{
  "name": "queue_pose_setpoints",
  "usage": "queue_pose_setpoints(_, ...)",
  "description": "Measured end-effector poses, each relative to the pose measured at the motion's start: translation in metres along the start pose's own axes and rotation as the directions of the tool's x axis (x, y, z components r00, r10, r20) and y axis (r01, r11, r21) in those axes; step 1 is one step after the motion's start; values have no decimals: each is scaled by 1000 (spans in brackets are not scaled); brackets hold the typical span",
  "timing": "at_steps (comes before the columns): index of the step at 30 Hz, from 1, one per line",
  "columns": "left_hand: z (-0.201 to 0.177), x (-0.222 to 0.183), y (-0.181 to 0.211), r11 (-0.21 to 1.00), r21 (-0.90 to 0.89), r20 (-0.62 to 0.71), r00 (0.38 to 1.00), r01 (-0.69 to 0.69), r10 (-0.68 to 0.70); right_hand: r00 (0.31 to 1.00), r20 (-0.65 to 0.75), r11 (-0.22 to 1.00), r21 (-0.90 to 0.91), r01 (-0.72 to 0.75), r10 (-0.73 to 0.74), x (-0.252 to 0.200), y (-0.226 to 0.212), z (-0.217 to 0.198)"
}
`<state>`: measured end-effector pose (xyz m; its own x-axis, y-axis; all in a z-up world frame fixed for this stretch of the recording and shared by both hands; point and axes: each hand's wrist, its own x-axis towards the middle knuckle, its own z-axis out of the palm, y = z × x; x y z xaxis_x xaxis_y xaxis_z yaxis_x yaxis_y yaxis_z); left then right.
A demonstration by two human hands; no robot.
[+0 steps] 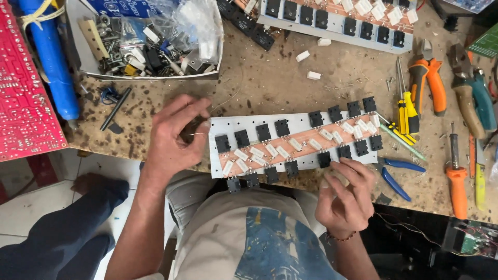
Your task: Soldering resistors onto a heatsink assembly and trimming the leads with pliers on a workbench.
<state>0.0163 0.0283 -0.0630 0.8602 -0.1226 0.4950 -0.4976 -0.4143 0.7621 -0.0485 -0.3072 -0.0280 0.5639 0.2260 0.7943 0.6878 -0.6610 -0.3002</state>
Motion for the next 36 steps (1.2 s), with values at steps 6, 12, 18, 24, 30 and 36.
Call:
queue_pose_setpoints(6, -17, 9, 23, 997, -53, 80, 996, 52, -48, 1000, 3, 1000, 11, -29, 29, -3, 5, -8)
queue_pose_setpoints(12, -29, -4, 27, 1000, -20, 168, 986, 24, -21, 998, 21, 998, -9, -59, 59, -11, 4, -14)
queue_pose_setpoints(18, -29, -11, 24, 999, -22, 132, 991, 41, -38, 997, 15, 997, 13, -70, 69, 3, 6, -13)
queue_pose_setpoints(24, -29, -4, 39, 999, 33, 30, 999, 23, -24, 994, 108, 1000, 7, 9, -10, 52, 34, -17)
queue_pose_setpoints(30, -26, 1, 36, 997, 39, -8, 998, -67, 68, 879, 449, 966, -254, -45, 159, 122, 100, -11)
queue_pose_setpoints(36, -25, -5, 27, 996, 69, -6, 998, -58, 58, 395, 832, 921, -343, -187, 390, 168, 132, 26)
